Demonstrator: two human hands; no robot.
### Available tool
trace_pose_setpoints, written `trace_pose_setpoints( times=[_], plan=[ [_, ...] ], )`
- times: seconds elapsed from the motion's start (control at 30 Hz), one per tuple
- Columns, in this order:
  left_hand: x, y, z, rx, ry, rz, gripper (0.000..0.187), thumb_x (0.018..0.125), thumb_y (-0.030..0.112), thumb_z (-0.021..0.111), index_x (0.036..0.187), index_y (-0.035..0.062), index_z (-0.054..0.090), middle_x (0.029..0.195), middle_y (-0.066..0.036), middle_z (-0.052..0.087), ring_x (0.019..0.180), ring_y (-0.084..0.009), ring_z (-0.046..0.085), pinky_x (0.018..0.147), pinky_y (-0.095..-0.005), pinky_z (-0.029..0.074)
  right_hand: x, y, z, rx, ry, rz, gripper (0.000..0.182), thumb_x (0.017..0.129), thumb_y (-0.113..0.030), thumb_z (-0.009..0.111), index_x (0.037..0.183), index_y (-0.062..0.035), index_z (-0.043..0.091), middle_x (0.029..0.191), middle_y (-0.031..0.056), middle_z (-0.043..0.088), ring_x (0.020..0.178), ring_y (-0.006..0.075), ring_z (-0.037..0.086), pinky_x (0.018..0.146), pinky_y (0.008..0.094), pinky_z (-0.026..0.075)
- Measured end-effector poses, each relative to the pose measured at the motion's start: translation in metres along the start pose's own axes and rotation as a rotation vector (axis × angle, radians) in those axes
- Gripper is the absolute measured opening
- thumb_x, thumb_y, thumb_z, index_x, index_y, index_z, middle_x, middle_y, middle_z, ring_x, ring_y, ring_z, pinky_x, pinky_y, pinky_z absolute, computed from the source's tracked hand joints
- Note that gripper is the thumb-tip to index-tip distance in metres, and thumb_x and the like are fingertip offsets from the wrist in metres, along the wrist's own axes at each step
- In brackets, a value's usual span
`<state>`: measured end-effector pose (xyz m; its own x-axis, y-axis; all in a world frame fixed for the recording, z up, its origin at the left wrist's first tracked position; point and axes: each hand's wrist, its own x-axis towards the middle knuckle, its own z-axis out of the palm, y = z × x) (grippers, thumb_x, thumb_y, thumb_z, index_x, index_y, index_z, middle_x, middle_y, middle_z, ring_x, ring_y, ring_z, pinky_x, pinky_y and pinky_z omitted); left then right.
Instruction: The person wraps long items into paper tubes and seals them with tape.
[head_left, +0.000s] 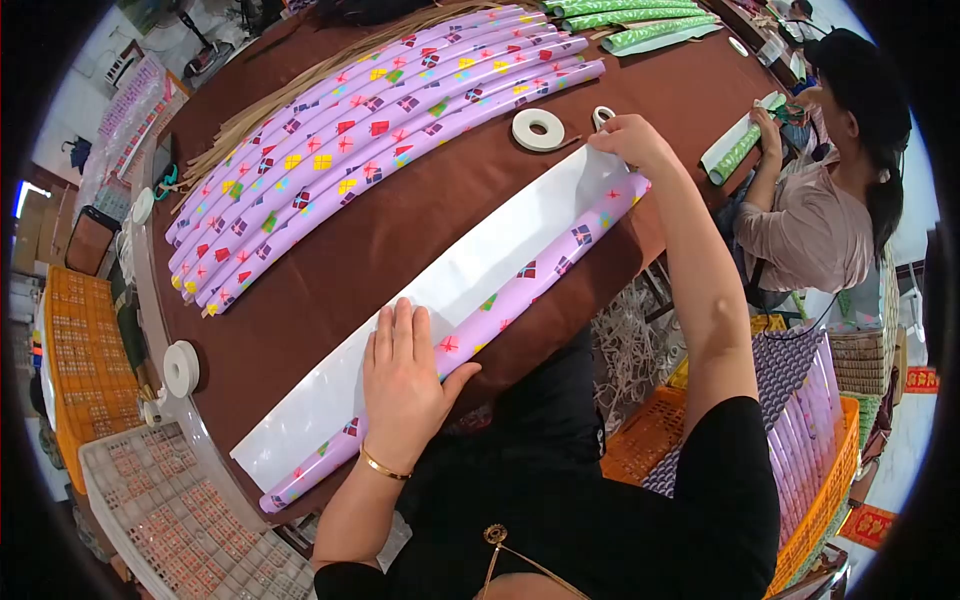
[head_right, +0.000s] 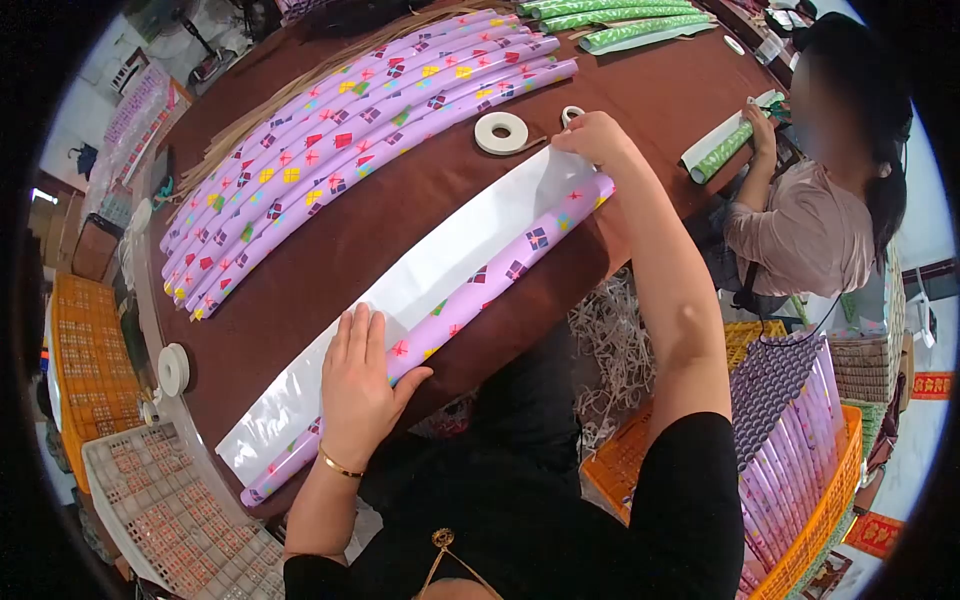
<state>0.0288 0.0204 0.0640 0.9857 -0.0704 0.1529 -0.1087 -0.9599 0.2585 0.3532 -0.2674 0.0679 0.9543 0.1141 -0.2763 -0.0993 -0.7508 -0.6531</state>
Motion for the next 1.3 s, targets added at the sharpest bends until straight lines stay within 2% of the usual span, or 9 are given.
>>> trace_pose_setpoints(
  times=[0.27,0.6,0.8,0.87,0.9,0.97,1.0,1.07,1.3],
  plan=[
    [0.000,-0.004,-0.002,-0.018,-0.006,0.013,0.079,0.080,0.047,0.074,0.131,-0.0089,0.051,0.138,-0.029,0.050,0.129,-0.0455,0.047,0.106,-0.0486,0.039,-0.001,-0.001,0.022,-0.289,0.316,-0.005,0.030,0.073,-0.031,0.076,0.088,-0.0057,0.074,0.083,0.0126,0.070,0.078,0.0250,0.069,0.074,0.0385,0.053],
    [0.001,-0.005,-0.005,-0.022,-0.017,0.015,0.081,0.076,0.045,0.078,0.131,-0.0074,0.051,0.139,-0.028,0.049,0.130,-0.0443,0.046,0.106,-0.0474,0.039,-0.001,-0.002,0.028,-0.346,0.339,0.055,0.031,0.075,-0.035,0.074,0.088,-0.0073,0.074,0.085,0.0121,0.072,0.082,0.0264,0.069,0.078,0.0381,0.053],
    [0.001,-0.003,-0.003,-0.006,0.013,0.021,0.080,0.076,0.045,0.078,0.130,-0.0075,0.051,0.138,-0.026,0.050,0.128,-0.0428,0.048,0.105,-0.0472,0.040,-0.006,-0.001,0.032,-0.494,0.378,0.009,0.042,0.077,-0.037,0.073,0.109,-0.0109,0.064,0.100,0.0109,0.071,0.094,0.0303,0.067,0.087,0.0471,0.050],
    [0.000,-0.003,-0.004,0.007,0.028,0.018,0.080,0.076,0.046,0.078,0.130,-0.0075,0.052,0.136,-0.025,0.051,0.127,-0.0414,0.049,0.104,-0.0471,0.041,0.006,0.012,0.033,-0.448,0.597,-0.002,0.065,0.077,-0.040,0.074,0.132,-0.0142,0.051,0.122,0.0128,0.065,0.112,0.0327,0.061,0.095,0.0527,0.044],
    [0.001,-0.003,-0.003,-0.001,0.030,0.018,0.080,0.076,0.046,0.078,0.130,-0.0075,0.051,0.136,-0.025,0.051,0.126,-0.0415,0.049,0.104,-0.0473,0.041,0.002,0.008,0.035,-0.448,0.596,-0.010,0.065,0.077,-0.040,0.074,0.132,-0.0142,0.051,0.122,0.0128,0.065,0.112,0.0327,0.061,0.095,0.0527,0.044],
    [0.000,-0.003,-0.003,-0.009,0.034,0.012,0.080,0.076,0.046,0.077,0.130,-0.0076,0.051,0.136,-0.025,0.051,0.126,-0.0417,0.049,0.104,-0.0475,0.041,-0.018,-0.006,0.044,-0.539,0.712,-0.274,0.089,0.074,-0.045,0.076,0.147,-0.0163,0.035,0.143,0.0181,0.048,0.133,0.0397,0.044,0.104,0.0586,0.035],
    [0.000,-0.003,-0.003,-0.012,0.035,0.011,0.080,0.076,0.046,0.077,0.129,-0.0077,0.051,0.136,-0.025,0.050,0.125,-0.0419,0.049,0.103,-0.0476,0.041,-0.031,-0.014,0.051,-0.538,0.710,-0.277,0.089,0.074,-0.045,0.076,0.147,-0.0163,0.035,0.143,0.0181,0.048,0.133,0.0397,0.044,0.104,0.0586,0.035],
    [0.000,-0.004,-0.002,-0.015,0.034,0.010,0.080,0.076,0.046,0.077,0.129,-0.0078,0.052,0.136,-0.025,0.050,0.125,-0.0420,0.049,0.103,-0.0477,0.041,-0.052,-0.029,0.066,-0.605,0.528,-0.339,0.106,0.070,-0.047,0.080,0.155,-0.0194,0.022,0.156,0.0211,0.030,0.144,0.0453,0.023,0.111,0.0629,0.024],
    [-0.001,-0.007,0.001,-0.039,0.040,0.011,0.080,0.077,0.048,0.075,0.130,-0.0081,0.052,0.137,-0.026,0.050,0.127,-0.0429,0.048,0.104,-0.0478,0.040,-0.047,-0.023,0.061,-0.633,0.468,-0.243,0.120,0.066,-0.048,0.084,0.158,-0.0227,0.012,0.161,0.0214,0.016,0.148,0.0447,0.013,0.113,0.0642,0.019]
  ],
)
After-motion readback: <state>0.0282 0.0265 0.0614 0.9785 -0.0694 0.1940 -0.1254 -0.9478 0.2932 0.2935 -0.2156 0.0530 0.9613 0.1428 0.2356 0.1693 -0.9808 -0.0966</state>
